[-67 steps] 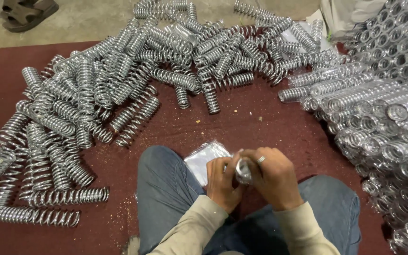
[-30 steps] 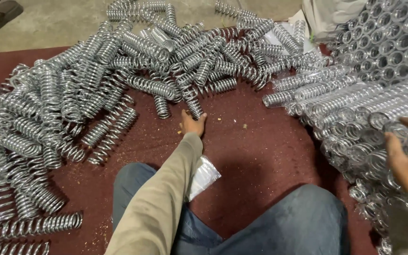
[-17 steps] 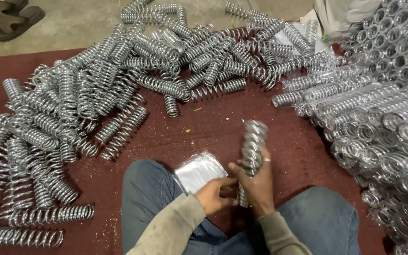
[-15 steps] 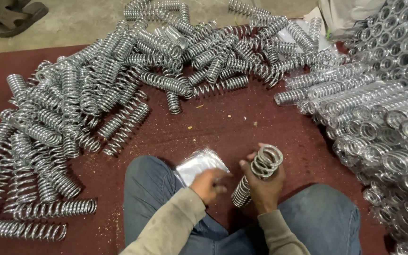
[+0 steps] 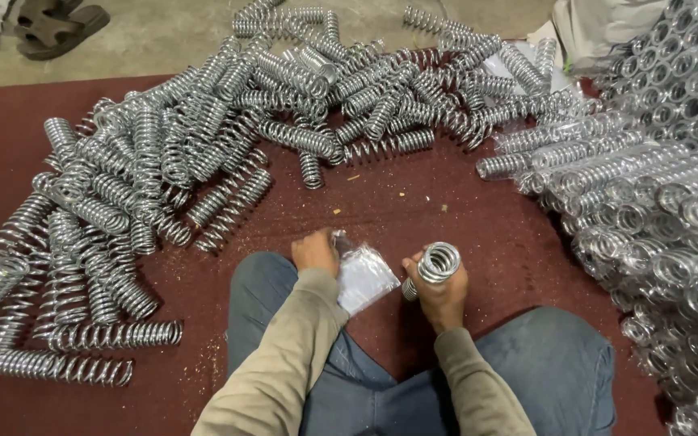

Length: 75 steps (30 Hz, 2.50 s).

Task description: The person is sitting on the floor, picking up metal springs from a large pile and placing them into small plastic bags.

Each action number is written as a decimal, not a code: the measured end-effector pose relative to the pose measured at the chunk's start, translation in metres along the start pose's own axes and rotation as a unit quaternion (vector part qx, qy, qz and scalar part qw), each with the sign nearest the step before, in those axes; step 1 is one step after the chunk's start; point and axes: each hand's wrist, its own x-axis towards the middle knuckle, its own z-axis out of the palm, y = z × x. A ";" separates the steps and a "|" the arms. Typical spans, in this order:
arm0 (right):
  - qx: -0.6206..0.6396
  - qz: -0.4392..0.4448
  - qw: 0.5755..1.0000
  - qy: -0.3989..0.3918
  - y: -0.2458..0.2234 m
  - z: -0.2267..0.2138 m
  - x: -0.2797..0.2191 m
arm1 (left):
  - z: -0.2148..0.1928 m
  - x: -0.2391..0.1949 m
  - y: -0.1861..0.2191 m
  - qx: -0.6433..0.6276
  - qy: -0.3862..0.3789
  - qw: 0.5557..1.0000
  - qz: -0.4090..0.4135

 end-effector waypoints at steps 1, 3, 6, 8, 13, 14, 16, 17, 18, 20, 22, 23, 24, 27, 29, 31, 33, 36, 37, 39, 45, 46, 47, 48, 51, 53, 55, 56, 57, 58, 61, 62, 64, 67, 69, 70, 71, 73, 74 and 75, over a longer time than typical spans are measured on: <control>0.028 -0.003 0.999 -0.024 -0.009 -0.002 0.000 | -0.022 -0.014 0.007 -0.138 0.121 0.978 0.100; 0.055 -0.005 0.997 -0.048 -0.039 -0.010 -0.003 | -0.058 -0.039 0.022 -0.270 0.235 0.913 0.196; 0.062 -0.084 0.991 -0.080 -0.102 -0.024 -0.008 | -0.106 -0.079 0.047 -0.492 0.258 0.766 0.324; -0.069 -0.242 0.958 -0.134 -0.148 -0.034 -0.012 | -0.149 -0.120 0.060 -0.489 0.277 0.734 0.381; -0.074 -0.201 0.968 -0.128 -0.163 -0.041 -0.020 | -0.152 -0.153 0.040 -0.553 0.052 0.763 0.331; -0.099 -0.210 0.968 -0.097 -0.162 -0.043 -0.022 | -0.155 -0.158 0.035 -0.567 -0.134 0.756 0.298; -0.091 -0.172 0.978 -0.072 -0.153 -0.051 -0.030 | -0.145 -0.174 0.023 -0.652 -0.323 0.609 0.315; -0.082 -0.135 0.986 -0.042 -0.149 -0.055 -0.034 | -0.141 -0.181 0.018 -0.694 -0.492 0.422 0.313; -0.083 -0.132 0.987 -0.041 -0.144 -0.057 -0.041 | -0.121 -0.188 0.030 -0.693 -0.495 0.422 0.311; -0.077 -0.152 0.985 -0.026 -0.137 -0.058 -0.050 | -0.083 -0.197 0.053 -0.739 -0.265 0.619 0.019; -0.141 -0.137 0.980 -0.029 -0.135 -0.059 -0.063 | -0.084 -0.213 0.073 -0.756 -0.182 0.623 0.083; -0.204 -0.119 0.971 -0.028 -0.132 -0.062 -0.068 | -0.083 -0.220 0.086 -0.764 -0.100 0.619 0.148; -0.206 -0.122 0.971 -0.026 -0.130 -0.066 -0.064 | -0.069 -0.214 0.086 -0.766 -0.100 0.617 0.151; -0.067 0.067 0.995 -0.022 -0.120 -0.081 -0.060 | -0.031 -0.202 0.071 -0.758 -0.216 0.611 0.074; 0.106 0.149 0.976 -0.114 -0.106 -0.091 -0.054 | -0.014 -0.186 0.046 -0.682 -0.470 0.535 0.165; 0.087 0.187 0.970 -0.127 -0.107 -0.088 -0.057 | -0.052 -0.183 0.053 -0.678 -0.418 0.571 0.201; 0.068 0.222 0.962 -0.142 -0.100 -0.087 -0.055 | -0.073 -0.177 0.061 -0.671 -0.361 0.603 0.237; 0.147 0.192 0.961 -0.136 -0.094 -0.085 -0.044 | -0.067 -0.160 0.068 -0.738 -0.269 0.608 0.115; 0.124 0.145 0.972 -0.137 -0.102 -0.083 -0.038 | -0.060 -0.153 0.071 -0.730 -0.250 0.623 0.132; 0.101 0.098 0.981 -0.137 -0.106 -0.083 -0.016 | -0.060 -0.141 0.082 -0.721 -0.230 0.637 0.150; -0.197 -0.073 0.973 -0.100 -0.072 -0.077 0.058 | -0.073 -0.107 0.119 -0.676 -0.148 0.702 0.167; -0.151 0.010 0.977 -0.150 -0.051 -0.075 0.064 | -0.071 -0.100 0.119 -0.644 -0.193 0.730 0.125; -0.104 0.094 0.970 -0.197 -0.030 -0.072 0.071 | -0.068 -0.093 0.119 -0.607 -0.237 0.754 0.082; -0.104 0.093 0.970 -0.197 -0.054 -0.064 0.056 | -0.044 -0.086 0.119 -0.607 -0.236 0.754 0.083; -0.006 0.053 0.978 -0.204 -0.063 -0.043 0.036 | 0.027 -0.058 0.110 -0.533 -0.207 0.814 0.097; -0.135 0.150 0.956 -0.214 0.017 -0.046 0.038 | 0.080 -0.051 0.093 -0.415 -0.177 0.886 0.106; -0.174 0.150 0.949 -0.213 0.064 -0.047 0.041 | 0.126 -0.041 0.075 -0.354 -0.161 0.915 0.110; -0.213 0.149 0.942 -0.212 0.087 -0.047 0.043 | 0.148 -0.035 0.066 -0.292 -0.142 0.939 0.114; -0.213 0.148 0.942 -0.212 0.097 -0.047 0.043 | 0.138 -0.039 0.069 -0.293 -0.142 0.939 0.113; -0.270 0.147 0.929 -0.209 0.107 -0.047 0.042 | 0.129 -0.043 0.072 -0.246 -0.143 0.953 0.107; -0.320 0.104 0.921 -0.196 0.106 -0.054 0.032 | 0.083 -0.075 0.081 -0.221 -0.064 0.958 0.173; -0.316 0.065 0.928 -0.187 0.101 -0.059 0.025 | 0.066 -0.092 0.084 -0.242 0.016 0.939 0.244; -0.291 0.077 0.936 -0.181 0.086 -0.054 0.003 | 0.023 -0.124 0.084 -0.364 -0.016 0.885 0.290; -0.291 0.097 0.929 -0.205 0.101 -0.042 -0.001 | 0.035 -0.122 0.086 -0.380 -0.108 0.882 0.256; -0.317 0.108 0.913 -0.233 0.100 -0.038 0.000 | 0.056 -0.106 0.084 -0.269 -0.170 0.931 0.179; -0.315 0.116 0.911 -0.239 0.087 -0.038 -0.001 | 0.059 -0.098 0.081 -0.307 -0.167 0.910 0.224; -0.312 0.120 0.910 -0.246 0.076 -0.037 0.002 | 0.063 -0.087 0.080 -0.344 -0.160 0.885 0.269; -0.310 0.146 0.900 -0.269 0.024 -0.038 -0.009 | 0.025 -0.105 0.084 -0.327 -0.178 0.896 0.240; -0.306 0.178 0.888 -0.293 -0.002 -0.039 -0.016 | 0.007 -0.116 0.085 -0.308 -0.201 0.906 0.209; -0.306 0.175 0.889 -0.291 -0.022 -0.043 -0.023 | -0.017 -0.136 0.083 -0.307 -0.198 0.907 0.211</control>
